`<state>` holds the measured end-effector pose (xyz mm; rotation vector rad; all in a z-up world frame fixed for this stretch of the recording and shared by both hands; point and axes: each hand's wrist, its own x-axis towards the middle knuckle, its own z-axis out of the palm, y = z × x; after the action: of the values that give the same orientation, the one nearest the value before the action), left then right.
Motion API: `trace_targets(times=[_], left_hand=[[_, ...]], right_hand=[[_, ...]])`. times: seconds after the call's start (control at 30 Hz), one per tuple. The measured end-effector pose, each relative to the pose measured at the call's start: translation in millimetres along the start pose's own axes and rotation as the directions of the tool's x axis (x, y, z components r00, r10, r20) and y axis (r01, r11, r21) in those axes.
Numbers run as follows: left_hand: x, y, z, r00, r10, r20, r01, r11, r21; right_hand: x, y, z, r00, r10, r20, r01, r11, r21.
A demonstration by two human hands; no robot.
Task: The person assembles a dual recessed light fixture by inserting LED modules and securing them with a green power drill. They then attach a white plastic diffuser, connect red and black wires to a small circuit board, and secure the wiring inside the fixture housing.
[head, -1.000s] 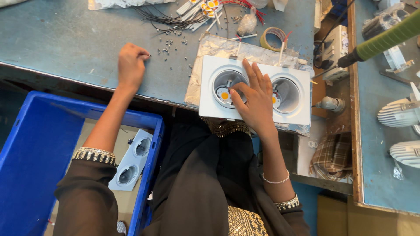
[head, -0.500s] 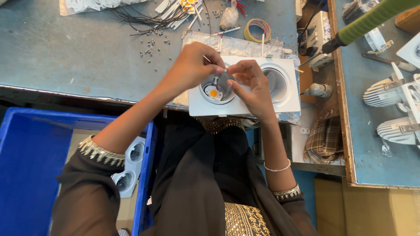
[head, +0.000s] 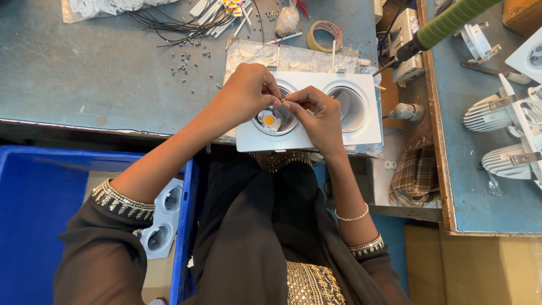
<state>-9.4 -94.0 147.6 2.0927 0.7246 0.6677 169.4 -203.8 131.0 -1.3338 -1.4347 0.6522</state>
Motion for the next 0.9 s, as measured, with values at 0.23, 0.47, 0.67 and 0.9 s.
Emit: trace_targets(times=[0.23,0.47,0.67,0.9], left_hand=[[-2.1,1.3,16.0,0.976,0.194,-0.099,-0.127,0.876,0.465],[5.9,-34.8,44.9,0.939,0.317,-0.136,-0.164,0.757,0.633],[8.5,-40.9,42.2,0.975,0.21,-0.067,-0.136,0.813,0.566],[9.0,-33.9,38.1,0.985,0.168,-0.048,-0.113,0.823,0.557]], right_hand=[[-0.8,-5.0,-0.2,0.967,-0.25,-0.045,0.24,0.957,-0.166],[11.2,42.0,-39.6,0.885,-0.177,-0.43,0.157,0.984,-0.081],[67.6,129.0,-241.6,0.778,-0.107,-0.619,0.169,0.985,0.043],[97.2,124.7,-377.2,0.938,-0.072,-0.338,0.178,0.94,0.291]])
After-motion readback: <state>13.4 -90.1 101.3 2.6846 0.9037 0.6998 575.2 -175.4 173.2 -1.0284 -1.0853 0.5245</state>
